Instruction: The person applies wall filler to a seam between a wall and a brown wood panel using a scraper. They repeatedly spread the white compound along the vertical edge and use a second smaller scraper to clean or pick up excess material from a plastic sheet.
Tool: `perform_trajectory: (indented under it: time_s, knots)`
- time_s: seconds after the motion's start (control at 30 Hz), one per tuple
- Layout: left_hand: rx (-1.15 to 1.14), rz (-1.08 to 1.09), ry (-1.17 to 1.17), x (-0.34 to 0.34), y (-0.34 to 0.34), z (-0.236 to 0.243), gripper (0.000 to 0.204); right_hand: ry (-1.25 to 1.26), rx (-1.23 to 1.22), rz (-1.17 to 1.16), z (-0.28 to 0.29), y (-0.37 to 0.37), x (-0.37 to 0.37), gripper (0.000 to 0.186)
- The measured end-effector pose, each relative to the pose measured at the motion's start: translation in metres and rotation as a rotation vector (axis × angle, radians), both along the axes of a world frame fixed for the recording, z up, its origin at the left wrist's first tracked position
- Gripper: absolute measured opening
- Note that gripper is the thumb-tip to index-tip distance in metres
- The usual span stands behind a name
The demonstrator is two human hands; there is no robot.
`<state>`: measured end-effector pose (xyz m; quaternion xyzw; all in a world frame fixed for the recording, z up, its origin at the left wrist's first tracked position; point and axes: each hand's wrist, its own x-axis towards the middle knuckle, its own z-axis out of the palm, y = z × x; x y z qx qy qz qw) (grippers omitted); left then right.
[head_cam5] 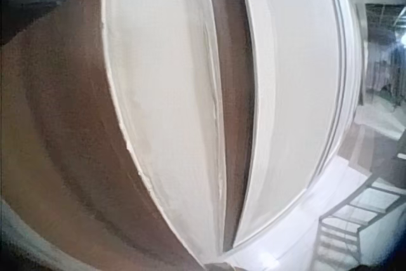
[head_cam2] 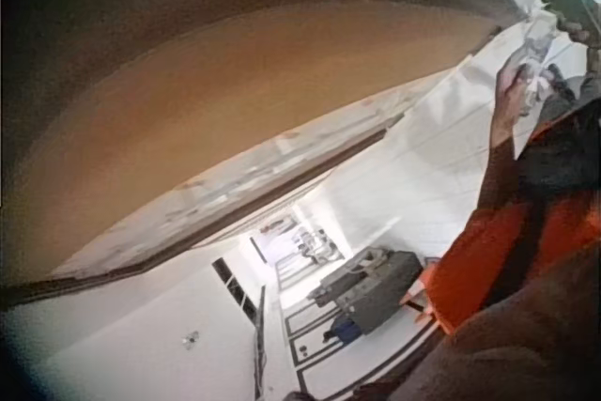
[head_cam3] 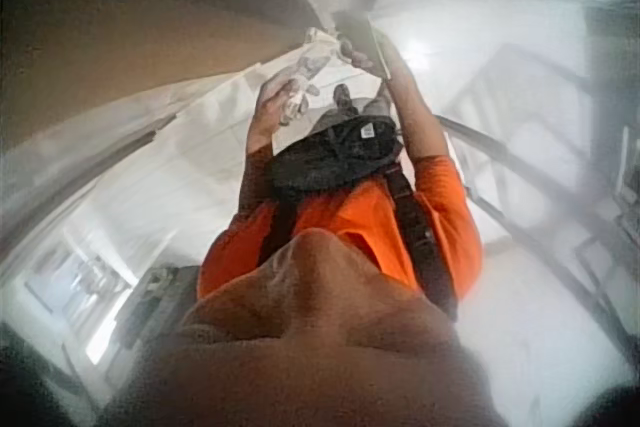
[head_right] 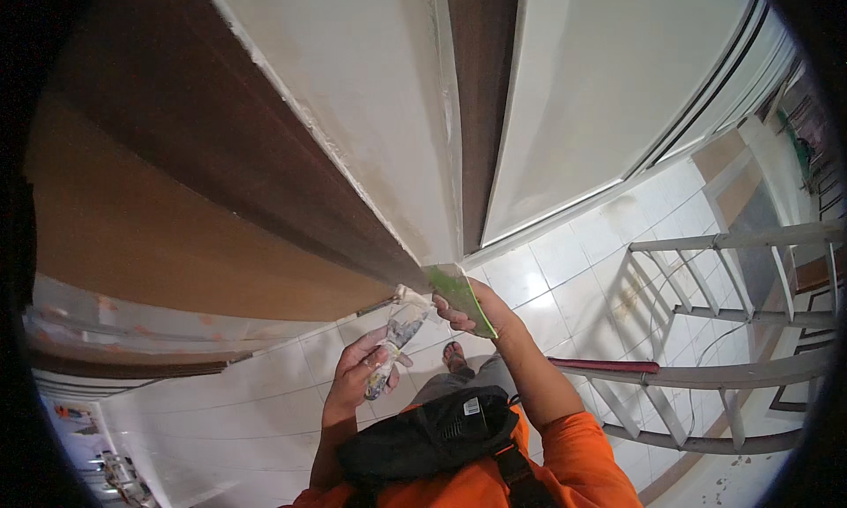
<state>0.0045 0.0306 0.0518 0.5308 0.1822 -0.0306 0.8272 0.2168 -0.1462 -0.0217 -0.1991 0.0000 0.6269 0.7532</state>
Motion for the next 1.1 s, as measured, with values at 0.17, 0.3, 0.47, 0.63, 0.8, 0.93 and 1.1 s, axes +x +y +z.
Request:
perform_trajectory:
  time_s: [0.17, 0.3, 0.47, 0.63, 0.8, 0.93, 1.1]
  knots:
    - [0.028, -0.042, -0.032, 0.009, -0.002, 0.012, 0.044, -0.208, -0.173, 0.005, 0.021, -0.006, -0.001, 0.033]
    - [0.054, -0.039, -0.057, 0.005, 0.001, 0.004, 0.044, -0.234, -0.111, 0.065, 0.024, -0.005, -0.003, 0.032]
    - [0.047, -0.037, -0.054, -0.002, 0.003, 0.002, 0.046, -0.404, -0.155, 0.079, 0.029, -0.005, -0.005, 0.026]
    - [0.061, -0.037, -0.054, -0.006, 0.005, 0.001, 0.049, -0.570, -0.223, 0.101, 0.031, -0.007, 0.001, 0.020]
    - [-0.002, -0.067, -0.132, -0.015, 0.008, -0.012, 0.051, -0.707, -0.252, 0.087, 0.033, -0.007, 0.008, 0.019]
    - [-0.016, -0.052, -0.142, -0.014, 0.006, -0.013, 0.052, -0.928, -0.344, 0.094, 0.024, -0.010, 0.014, 0.021]
    - [0.080, 0.084, -0.234, -0.014, 0.007, -0.010, 0.048, -0.784, -0.516, -0.019, 0.063, -0.029, 0.024, 0.033]
